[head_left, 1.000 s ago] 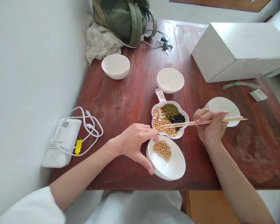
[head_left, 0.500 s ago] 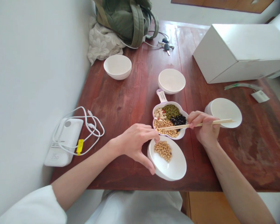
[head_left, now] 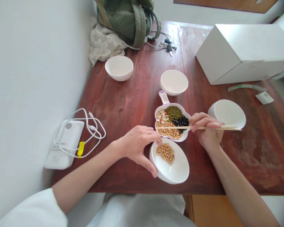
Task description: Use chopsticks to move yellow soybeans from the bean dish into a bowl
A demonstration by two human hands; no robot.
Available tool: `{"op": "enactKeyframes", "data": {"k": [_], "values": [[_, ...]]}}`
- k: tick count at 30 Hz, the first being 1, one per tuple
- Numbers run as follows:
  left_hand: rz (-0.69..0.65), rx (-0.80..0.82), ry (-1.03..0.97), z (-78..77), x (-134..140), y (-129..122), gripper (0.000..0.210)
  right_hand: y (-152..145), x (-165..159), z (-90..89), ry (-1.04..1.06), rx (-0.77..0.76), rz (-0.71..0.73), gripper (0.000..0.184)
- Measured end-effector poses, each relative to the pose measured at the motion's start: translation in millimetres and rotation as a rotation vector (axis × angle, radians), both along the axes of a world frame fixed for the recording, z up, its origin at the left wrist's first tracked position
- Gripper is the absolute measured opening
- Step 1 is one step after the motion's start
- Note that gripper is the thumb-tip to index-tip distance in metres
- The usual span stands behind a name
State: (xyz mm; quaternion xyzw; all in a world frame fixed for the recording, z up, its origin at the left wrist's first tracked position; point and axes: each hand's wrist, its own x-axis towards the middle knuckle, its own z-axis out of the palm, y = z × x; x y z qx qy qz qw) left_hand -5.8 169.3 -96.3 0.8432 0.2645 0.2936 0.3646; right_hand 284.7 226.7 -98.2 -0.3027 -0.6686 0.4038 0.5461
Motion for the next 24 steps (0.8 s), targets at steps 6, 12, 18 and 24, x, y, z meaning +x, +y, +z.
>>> {"op": "enactKeyframes", "data": {"k": [6, 12, 18, 24], "values": [[0.005, 0.014, -0.015, 0.1, -0.3, 0.3, 0.083, 3.2, 2.8, 4.6, 0.020, -0.030, 0.051, 0.065], [0.002, 0.006, -0.034, 0.5, 0.1, 0.0, 0.082, 6.6, 2.4, 6.8, 0.161, -0.043, -0.056, 0.068], [0.003, 0.023, -0.040, 0.4, 0.3, 0.2, 0.082, 4.0, -3.0, 5.4, 0.144, -0.007, -0.102, 0.062], [0.003, 0.022, -0.039, 0.0, 0.3, 0.5, 0.081, 0.2, -3.1, 1.1, 0.097, -0.027, -0.115, 0.061]]}}
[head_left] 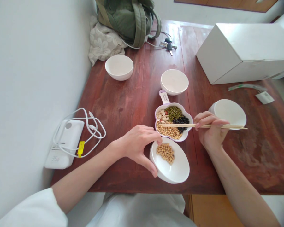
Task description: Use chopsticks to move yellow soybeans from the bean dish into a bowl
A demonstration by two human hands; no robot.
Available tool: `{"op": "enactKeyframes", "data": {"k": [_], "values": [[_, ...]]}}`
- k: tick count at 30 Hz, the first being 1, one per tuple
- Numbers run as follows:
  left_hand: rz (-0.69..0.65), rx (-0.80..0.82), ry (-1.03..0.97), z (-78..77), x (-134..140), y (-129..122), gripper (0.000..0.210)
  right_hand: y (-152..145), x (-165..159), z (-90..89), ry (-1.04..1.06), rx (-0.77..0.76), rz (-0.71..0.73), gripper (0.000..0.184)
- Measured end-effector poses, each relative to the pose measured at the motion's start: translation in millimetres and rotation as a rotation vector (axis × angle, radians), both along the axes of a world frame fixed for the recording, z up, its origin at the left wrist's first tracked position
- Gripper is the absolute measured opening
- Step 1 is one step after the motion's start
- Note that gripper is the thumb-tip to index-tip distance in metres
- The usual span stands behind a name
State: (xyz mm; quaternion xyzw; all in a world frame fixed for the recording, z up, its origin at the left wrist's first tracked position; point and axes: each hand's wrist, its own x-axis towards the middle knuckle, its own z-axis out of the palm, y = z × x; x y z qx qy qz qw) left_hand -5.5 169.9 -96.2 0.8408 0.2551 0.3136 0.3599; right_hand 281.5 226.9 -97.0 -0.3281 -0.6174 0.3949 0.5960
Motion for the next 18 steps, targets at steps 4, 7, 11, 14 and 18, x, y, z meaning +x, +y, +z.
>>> {"op": "enactKeyframes", "data": {"k": [4, 7, 11, 14, 18], "values": [[-0.004, -0.003, 0.013, -0.2, -0.1, -0.2, 0.082, -3.3, -0.6, -0.4, 0.054, -0.026, -0.003, 0.057], [-0.004, -0.007, 0.018, 0.1, -0.3, 0.3, 0.083, -5.5, -2.0, 1.5, 0.093, -0.043, 0.009, 0.052], [-0.002, -0.007, 0.017, 0.5, -0.5, 0.5, 0.083, -6.3, -0.2, 1.5, 0.023, -0.020, 0.019, 0.049], [0.001, -0.006, 0.020, 0.3, -0.7, -0.1, 0.082, -5.7, 1.7, -0.3, -0.045, 0.030, -0.006, 0.048], [0.000, -0.006, 0.015, 0.2, -0.7, -0.3, 0.082, -5.1, 1.3, -1.1, -0.088, 0.058, -0.044, 0.046]]}}
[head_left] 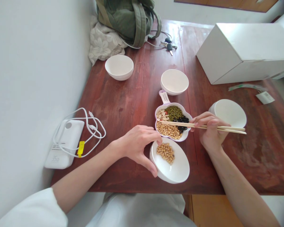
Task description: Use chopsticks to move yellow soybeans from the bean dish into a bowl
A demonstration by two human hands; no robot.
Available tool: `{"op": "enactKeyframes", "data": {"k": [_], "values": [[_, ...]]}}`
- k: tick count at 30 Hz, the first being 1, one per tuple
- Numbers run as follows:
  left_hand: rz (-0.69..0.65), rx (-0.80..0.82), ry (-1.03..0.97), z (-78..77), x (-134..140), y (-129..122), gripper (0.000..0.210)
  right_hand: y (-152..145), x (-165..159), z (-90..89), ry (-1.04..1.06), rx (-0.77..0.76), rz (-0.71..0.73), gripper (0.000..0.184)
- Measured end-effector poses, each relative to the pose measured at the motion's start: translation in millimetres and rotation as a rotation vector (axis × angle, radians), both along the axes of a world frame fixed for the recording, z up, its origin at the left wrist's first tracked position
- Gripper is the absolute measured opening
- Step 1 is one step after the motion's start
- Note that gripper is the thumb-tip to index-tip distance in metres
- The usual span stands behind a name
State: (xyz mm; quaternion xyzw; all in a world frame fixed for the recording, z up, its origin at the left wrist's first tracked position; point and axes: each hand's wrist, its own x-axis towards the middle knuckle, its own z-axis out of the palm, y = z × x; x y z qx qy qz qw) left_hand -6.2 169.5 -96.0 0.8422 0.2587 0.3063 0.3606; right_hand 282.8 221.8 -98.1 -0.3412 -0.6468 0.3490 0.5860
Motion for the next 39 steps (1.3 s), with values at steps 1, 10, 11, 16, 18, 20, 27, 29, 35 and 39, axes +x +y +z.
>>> {"op": "enactKeyframes", "data": {"k": [1, 10, 11, 16, 18, 20, 27, 29, 35, 39], "values": [[0.000, 0.000, -0.003, 0.2, 0.1, 0.1, 0.082, 0.0, -0.4, 0.3, -0.005, 0.003, -0.010, 0.046], [-0.003, -0.008, 0.006, 1.5, 0.4, 0.1, 0.081, -0.7, -1.8, 4.8, -0.093, 0.048, 0.016, 0.042], [-0.003, -0.007, 0.007, 1.4, 0.4, 0.1, 0.081, -0.6, -1.7, 4.5, -0.097, 0.051, 0.028, 0.042], [-0.002, -0.004, 0.005, 0.8, 0.6, 0.0, 0.081, 0.1, -1.6, 3.6, -0.030, 0.017, 0.049, 0.046], [-0.004, -0.001, 0.001, 0.9, 0.8, 0.0, 0.081, 0.2, -1.7, 4.2, -0.022, 0.010, 0.033, 0.045], [-0.004, -0.001, -0.004, 1.0, 0.9, 0.0, 0.080, 0.2, -1.8, 4.9, -0.035, 0.014, 0.028, 0.044], [-0.001, -0.004, 0.000, 0.7, 0.5, 1.1, 0.081, -0.1, -1.0, 6.0, -0.057, 0.023, 0.086, 0.042], [0.000, -0.002, -0.001, 0.7, 0.5, 1.1, 0.081, 0.1, 0.0, 6.3, -0.070, -0.006, 0.107, 0.043], [0.003, -0.025, 0.030, 0.2, 0.4, 0.0, 0.084, 1.7, 3.6, 5.8, -0.024, -0.083, 0.199, 0.048], [-0.002, -0.011, 0.017, -0.4, 0.3, 0.0, 0.083, 1.9, 3.1, 5.8, 0.026, -0.111, 0.134, 0.048]]}}
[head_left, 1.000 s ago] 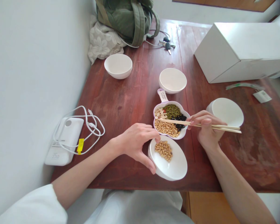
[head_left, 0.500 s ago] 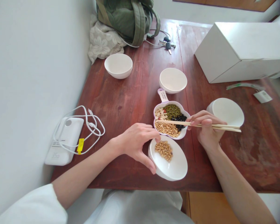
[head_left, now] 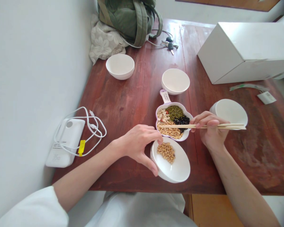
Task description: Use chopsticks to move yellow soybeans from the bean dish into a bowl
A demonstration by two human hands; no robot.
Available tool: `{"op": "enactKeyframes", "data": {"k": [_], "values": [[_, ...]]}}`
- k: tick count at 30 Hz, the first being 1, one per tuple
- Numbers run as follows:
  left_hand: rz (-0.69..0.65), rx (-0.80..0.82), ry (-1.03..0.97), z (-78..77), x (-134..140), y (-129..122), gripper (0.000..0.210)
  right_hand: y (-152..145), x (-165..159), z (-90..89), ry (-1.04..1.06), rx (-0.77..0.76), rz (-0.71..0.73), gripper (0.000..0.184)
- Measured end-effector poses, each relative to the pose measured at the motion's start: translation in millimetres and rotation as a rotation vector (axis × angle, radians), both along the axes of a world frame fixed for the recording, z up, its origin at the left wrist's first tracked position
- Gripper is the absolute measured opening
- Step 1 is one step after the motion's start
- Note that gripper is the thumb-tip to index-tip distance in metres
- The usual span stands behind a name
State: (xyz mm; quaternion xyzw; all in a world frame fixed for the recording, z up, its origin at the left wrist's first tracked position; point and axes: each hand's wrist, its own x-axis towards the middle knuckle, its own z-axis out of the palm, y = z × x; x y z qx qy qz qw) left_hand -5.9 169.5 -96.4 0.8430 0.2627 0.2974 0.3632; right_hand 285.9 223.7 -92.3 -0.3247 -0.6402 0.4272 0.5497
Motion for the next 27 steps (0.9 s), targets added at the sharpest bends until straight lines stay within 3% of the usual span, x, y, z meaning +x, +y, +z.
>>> {"op": "enactKeyframes", "data": {"k": [10, 18, 27], "values": [[0.004, 0.014, -0.014, -0.1, 0.3, 0.2, 0.082, -1.9, -1.1, -0.4, -0.091, 0.063, 0.050, 0.042], [0.005, 0.011, -0.010, 0.1, 0.3, 0.4, 0.083, 0.5, 3.9, 0.7, -0.012, -0.011, 0.077, 0.053], [0.003, -0.003, 0.000, 0.0, 0.1, 0.2, 0.083, -1.6, 0.5, 0.2, -0.079, 0.057, 0.072, 0.039]]}}
